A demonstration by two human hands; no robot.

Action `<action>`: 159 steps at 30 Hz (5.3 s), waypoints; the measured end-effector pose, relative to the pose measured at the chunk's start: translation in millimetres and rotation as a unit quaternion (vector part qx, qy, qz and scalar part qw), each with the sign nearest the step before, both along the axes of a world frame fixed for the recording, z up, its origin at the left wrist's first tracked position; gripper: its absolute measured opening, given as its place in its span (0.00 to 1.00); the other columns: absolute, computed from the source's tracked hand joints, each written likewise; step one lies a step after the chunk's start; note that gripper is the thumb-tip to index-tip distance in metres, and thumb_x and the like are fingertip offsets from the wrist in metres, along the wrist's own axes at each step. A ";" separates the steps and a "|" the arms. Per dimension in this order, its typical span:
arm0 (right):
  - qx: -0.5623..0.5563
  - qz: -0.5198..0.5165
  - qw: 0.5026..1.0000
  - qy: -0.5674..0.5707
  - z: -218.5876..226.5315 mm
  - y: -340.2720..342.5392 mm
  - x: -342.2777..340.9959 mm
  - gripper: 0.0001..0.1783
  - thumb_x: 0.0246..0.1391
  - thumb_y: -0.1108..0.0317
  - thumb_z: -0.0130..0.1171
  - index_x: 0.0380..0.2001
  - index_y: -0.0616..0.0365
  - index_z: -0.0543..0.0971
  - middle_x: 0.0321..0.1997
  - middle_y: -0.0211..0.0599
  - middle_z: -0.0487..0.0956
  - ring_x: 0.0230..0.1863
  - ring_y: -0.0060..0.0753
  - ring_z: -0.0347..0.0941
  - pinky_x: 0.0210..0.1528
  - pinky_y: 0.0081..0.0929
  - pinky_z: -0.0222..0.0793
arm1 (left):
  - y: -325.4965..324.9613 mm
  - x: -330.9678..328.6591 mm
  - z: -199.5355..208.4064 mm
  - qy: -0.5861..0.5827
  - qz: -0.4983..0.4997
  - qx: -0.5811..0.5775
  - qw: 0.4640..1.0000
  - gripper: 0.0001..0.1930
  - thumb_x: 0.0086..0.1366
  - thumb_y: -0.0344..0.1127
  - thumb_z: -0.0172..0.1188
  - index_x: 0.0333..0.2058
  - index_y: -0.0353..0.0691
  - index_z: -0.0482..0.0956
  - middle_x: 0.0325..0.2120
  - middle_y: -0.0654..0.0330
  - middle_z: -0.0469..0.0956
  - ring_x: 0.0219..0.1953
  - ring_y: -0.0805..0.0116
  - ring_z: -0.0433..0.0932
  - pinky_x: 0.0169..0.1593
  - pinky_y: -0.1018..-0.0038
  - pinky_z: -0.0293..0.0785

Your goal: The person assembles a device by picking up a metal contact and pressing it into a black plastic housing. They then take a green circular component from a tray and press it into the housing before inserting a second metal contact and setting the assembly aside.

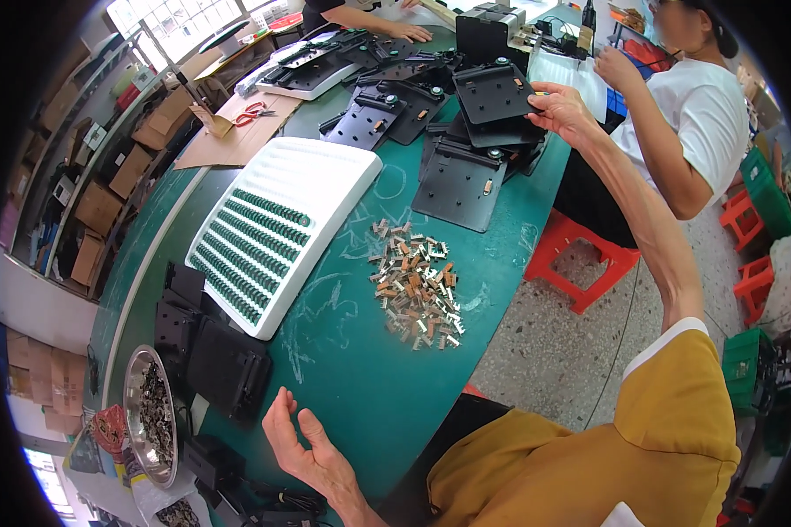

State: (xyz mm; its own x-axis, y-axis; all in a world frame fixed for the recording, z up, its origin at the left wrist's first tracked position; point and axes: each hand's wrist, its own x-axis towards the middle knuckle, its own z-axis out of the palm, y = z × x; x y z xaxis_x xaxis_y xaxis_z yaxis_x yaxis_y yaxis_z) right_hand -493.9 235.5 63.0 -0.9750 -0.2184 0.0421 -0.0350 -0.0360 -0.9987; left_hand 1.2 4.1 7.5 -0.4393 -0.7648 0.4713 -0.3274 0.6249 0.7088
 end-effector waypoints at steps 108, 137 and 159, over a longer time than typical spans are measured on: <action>0.062 0.436 0.829 0.346 10.7 -254.3 317.4 0.23 0.51 0.72 0.64 0.53 0.60 0.78 0.46 0.39 0.77 0.32 0.25 0.75 0.36 0.25 0.72 | -13.3 20.1 2.0 0.400 0.071 0.269 0.873 0.13 0.69 0.20 0.51 0.51 0.37 0.70 0.43 0.59 0.77 0.44 0.71 0.77 0.49 0.69 0.78; 0.301 0.612 0.684 0.259 1.7 -123.9 279.1 0.07 0.51 0.70 0.64 0.27 0.64 0.81 0.22 0.43 0.81 0.24 0.42 0.80 0.31 0.35 0.75 | -8.4 1.8 2.2 -0.104 -0.047 -0.001 0.994 0.18 0.57 0.24 0.67 0.48 0.32 0.79 0.43 0.52 0.79 0.46 0.53 0.77 0.49 0.63 0.74; 0.285 0.276 0.712 0.579 -46.8 -284.6 153.6 0.04 0.42 0.77 0.61 0.25 0.58 0.78 0.28 0.38 0.79 0.31 0.42 0.77 0.34 0.39 0.71 | -3.9 4.2 -3.5 -0.158 -0.049 -0.036 0.985 0.22 0.55 0.23 0.67 0.51 0.33 0.76 0.49 0.54 0.73 0.52 0.53 0.71 0.53 0.60 0.69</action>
